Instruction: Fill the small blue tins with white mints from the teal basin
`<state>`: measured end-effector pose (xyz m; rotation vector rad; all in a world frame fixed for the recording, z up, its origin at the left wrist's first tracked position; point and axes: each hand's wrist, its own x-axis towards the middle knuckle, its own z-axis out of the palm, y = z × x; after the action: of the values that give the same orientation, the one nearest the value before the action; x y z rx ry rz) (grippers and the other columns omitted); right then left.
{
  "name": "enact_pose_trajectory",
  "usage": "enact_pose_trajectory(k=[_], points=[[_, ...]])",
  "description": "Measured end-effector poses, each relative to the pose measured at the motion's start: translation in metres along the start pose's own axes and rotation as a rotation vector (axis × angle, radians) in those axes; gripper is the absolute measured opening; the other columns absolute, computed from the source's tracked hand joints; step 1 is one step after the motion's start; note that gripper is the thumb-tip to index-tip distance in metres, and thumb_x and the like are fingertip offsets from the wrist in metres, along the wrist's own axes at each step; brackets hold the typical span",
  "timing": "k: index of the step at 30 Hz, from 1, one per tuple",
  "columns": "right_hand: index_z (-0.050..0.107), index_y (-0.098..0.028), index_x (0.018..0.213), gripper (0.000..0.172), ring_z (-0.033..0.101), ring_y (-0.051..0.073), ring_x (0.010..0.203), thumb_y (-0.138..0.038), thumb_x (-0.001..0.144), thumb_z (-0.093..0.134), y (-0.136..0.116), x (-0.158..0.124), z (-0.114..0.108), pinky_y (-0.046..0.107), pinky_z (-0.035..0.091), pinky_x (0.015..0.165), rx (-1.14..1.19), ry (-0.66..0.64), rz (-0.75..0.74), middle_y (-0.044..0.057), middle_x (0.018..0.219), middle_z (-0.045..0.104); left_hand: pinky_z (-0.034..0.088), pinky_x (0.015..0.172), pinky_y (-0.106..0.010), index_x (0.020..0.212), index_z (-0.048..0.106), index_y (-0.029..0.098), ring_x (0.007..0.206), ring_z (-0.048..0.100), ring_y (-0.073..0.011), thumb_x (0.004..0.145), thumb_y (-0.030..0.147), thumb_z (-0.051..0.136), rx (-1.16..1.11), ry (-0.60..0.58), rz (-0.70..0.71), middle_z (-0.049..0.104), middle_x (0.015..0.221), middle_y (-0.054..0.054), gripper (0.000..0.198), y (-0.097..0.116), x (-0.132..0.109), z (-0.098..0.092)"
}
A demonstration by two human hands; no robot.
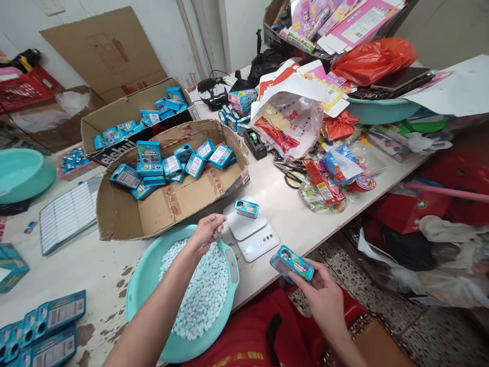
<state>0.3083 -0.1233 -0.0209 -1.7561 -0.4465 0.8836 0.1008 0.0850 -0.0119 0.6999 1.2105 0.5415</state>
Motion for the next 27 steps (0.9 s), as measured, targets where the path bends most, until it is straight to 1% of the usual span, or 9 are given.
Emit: enact_pose_trajectory(k=[3,7,9,14,16,19,21,23,27], points=[[0.064,-0.017,0.092,0.045,0.066,0.023,0.078,-0.039,0.056,0.081,0.006,0.001,-0.007,0.038,0.055,0.075,-0.009,0.027,0.025,0.006,0.086,0.07,0.01,0.037,-0.016,0.077,0.06,0.012,0.035,0.032,-0.0025,0.062,0.037,0.075,0.068,0.032,0.057,0.043,0.046,0.006,0.033,0.003,0.004,0.006],[0.063,-0.017,0.093,0.046,0.066,0.023,0.079,-0.039,0.056,0.081,0.01,0.002,-0.01,0.038,0.056,0.076,-0.005,0.031,0.04,0.007,0.087,0.07,0.011,0.04,-0.018,0.073,0.057,0.014,0.036,0.02,-0.0029,0.065,0.044,0.069,0.202,-0.019,0.117,0.027,0.042,0.011,0.033,0.005,0.013,0.014],[0.063,-0.017,0.093,0.047,0.066,0.023,0.08,-0.038,0.056,0.081,0.011,0.002,-0.01,0.038,0.055,0.078,0.003,0.031,0.043,0.007,0.088,0.07,0.017,0.042,-0.019,0.074,0.057,0.015,0.04,0.024,-0.0045,0.069,0.044,0.066,0.326,-0.021,0.202,0.03,0.045,0.01,0.031,0.005,0.018,0.016],[0.064,-0.017,0.093,0.045,0.066,0.024,0.081,-0.039,0.057,0.081,0.012,0.004,-0.009,0.038,0.056,0.077,0.011,0.025,0.033,0.006,0.087,0.07,0.031,0.056,-0.023,0.099,0.062,0.024,0.057,0.048,-0.0127,0.08,0.039,0.059,0.889,0.09,0.43,0.054,0.062,0.003,0.025,0.009,0.025,0.027],[0.063,-0.018,0.091,0.045,0.066,0.024,0.081,-0.04,0.057,0.081,0.012,0.005,-0.009,0.038,0.055,0.077,0.011,0.023,0.04,0.006,0.087,0.07,0.03,0.06,-0.025,0.105,0.06,0.028,0.066,0.054,-0.017,0.081,0.038,0.058,1.157,0.137,0.441,0.058,0.066,0.0,0.026,0.01,0.028,0.033],[0.063,-0.017,0.091,0.046,0.066,0.024,0.081,-0.041,0.056,0.081,0.014,0.011,-0.003,0.038,0.054,0.077,0.024,0.013,0.056,0.006,0.087,0.07,0.029,0.061,-0.026,0.099,0.062,0.026,0.073,0.059,-0.0226,0.081,0.037,0.06,1.426,0.141,0.429,0.059,0.064,-0.004,0.021,0.007,0.036,0.041],[0.062,-0.017,0.093,0.047,0.065,0.023,0.079,-0.041,0.057,0.08,0.015,0.019,0.006,0.038,0.053,0.076,0.022,0.004,0.044,0.006,0.087,0.07,0.028,0.061,-0.026,0.095,0.064,0.025,0.074,0.059,-0.0231,0.084,0.036,0.057,1.475,0.133,0.436,0.061,0.067,-0.006,0.017,0.005,0.038,0.043],[0.061,-0.016,0.095,0.045,0.064,0.022,0.08,-0.04,0.061,0.078,0.013,0.031,0.021,0.038,0.052,0.076,0.004,-0.004,-0.027,0.006,0.087,0.068,0.027,0.06,-0.025,0.093,0.064,0.026,0.075,0.059,-0.0223,0.085,0.035,0.055,1.421,0.194,0.447,0.063,0.073,-0.007,0.016,0.006,0.031,0.04],[0.06,-0.018,0.097,0.035,0.06,0.02,0.088,-0.036,0.07,0.072,0.005,0.063,0.067,0.035,0.049,0.08,-0.06,-0.08,-0.315,0.005,0.093,0.061,0.029,0.061,-0.022,0.084,0.068,0.026,0.075,0.056,-0.0204,0.079,0.031,0.063,1.023,0.376,0.522,0.064,0.074,-0.004,0.009,0.02,-0.009,0.017]])
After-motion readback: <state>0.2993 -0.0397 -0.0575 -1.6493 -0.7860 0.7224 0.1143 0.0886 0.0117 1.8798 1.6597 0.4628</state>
